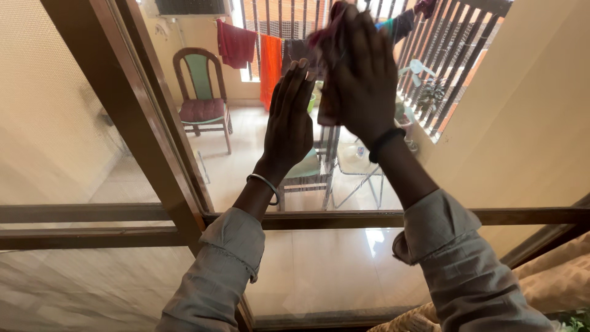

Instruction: The person sprays a cleaning solution onto a glass window pane and wipes it with a cloth. They use circular and vertical motions to clean the surface, covering the area systematically.

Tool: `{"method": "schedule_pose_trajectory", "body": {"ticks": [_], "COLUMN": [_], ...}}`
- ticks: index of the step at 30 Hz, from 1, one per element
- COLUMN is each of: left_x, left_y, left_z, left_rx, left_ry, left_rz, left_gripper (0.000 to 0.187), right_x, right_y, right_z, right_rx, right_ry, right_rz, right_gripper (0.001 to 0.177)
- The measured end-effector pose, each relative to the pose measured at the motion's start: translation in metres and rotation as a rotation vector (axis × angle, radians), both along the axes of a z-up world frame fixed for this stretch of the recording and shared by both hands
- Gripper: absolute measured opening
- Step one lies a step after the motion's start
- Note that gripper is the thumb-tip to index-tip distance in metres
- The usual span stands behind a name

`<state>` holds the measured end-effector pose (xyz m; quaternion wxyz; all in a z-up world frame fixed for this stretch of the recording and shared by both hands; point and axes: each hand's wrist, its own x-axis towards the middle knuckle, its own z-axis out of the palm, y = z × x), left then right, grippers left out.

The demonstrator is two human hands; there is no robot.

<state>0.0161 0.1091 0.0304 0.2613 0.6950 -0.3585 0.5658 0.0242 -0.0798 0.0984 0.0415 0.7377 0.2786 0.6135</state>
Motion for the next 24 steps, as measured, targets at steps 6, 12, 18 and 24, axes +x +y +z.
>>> {"method": "schedule_pose_trajectory", "body": {"ticks": [6,12,18,24], "left_x": [0.004,-0.004,-0.007,-0.002], "left_y": [-0.003,0.004,0.015,0.015], "left_z": [0.002,0.009,0.012,0.009], "left_rx": [0.003,0.153,0.201,0.215], "left_ry": [0.016,-0.027,-0.041,0.021], "left_rz": [0.059,0.411,0.454,0.431], "left_gripper": [0.063,0.068,0.067,0.065], "right_x": [0.0,0.009,0.007,0.032], "right_y": [-0.009,-0.042,-0.045,-0.007], "right_z": [-0.057,-0.072,-0.05,-0.031], "right_rx": [-0.042,0.024,0.254,0.267], "right_ry": [0.036,0.088,0.013,0.008], "right_rz": [0.031,-0.081,-0.095,-0.12], "right_gripper": [0.042,0.046,0.049,0.049]}}
